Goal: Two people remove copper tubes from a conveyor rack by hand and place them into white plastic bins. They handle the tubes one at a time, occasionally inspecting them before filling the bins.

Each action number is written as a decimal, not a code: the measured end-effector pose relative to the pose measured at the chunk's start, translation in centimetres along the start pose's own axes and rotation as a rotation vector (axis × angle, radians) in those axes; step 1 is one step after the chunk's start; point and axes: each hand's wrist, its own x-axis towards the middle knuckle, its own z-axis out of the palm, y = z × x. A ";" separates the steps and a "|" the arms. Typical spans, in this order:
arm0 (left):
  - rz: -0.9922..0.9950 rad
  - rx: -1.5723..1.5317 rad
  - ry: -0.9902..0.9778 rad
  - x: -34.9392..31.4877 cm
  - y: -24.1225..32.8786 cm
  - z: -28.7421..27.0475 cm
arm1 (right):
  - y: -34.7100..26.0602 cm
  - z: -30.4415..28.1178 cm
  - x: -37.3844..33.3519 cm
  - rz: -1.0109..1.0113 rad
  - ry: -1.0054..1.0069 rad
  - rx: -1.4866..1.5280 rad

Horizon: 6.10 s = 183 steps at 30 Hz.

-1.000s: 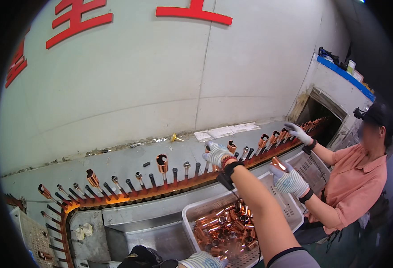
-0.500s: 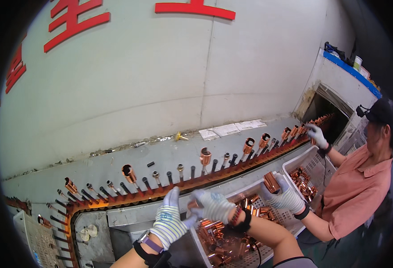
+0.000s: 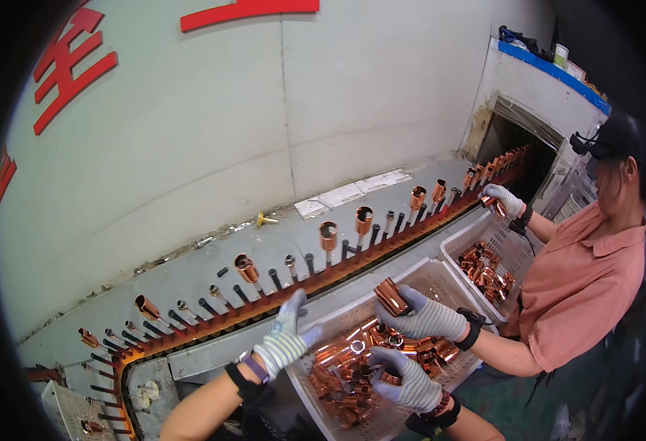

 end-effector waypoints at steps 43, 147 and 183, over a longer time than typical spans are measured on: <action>-0.140 0.411 0.113 15.3 3.5 -0.7 | -13.4 -10.7 5.5 0.411 0.116 -0.162; -0.235 -1.234 0.111 -22.4 -3.3 -19.9 | -2.7 19.7 28.2 -0.603 -0.034 -1.209; -0.420 -1.094 0.106 -24.3 10.6 -9.1 | -2.0 5.7 12.9 -0.173 -0.009 -1.004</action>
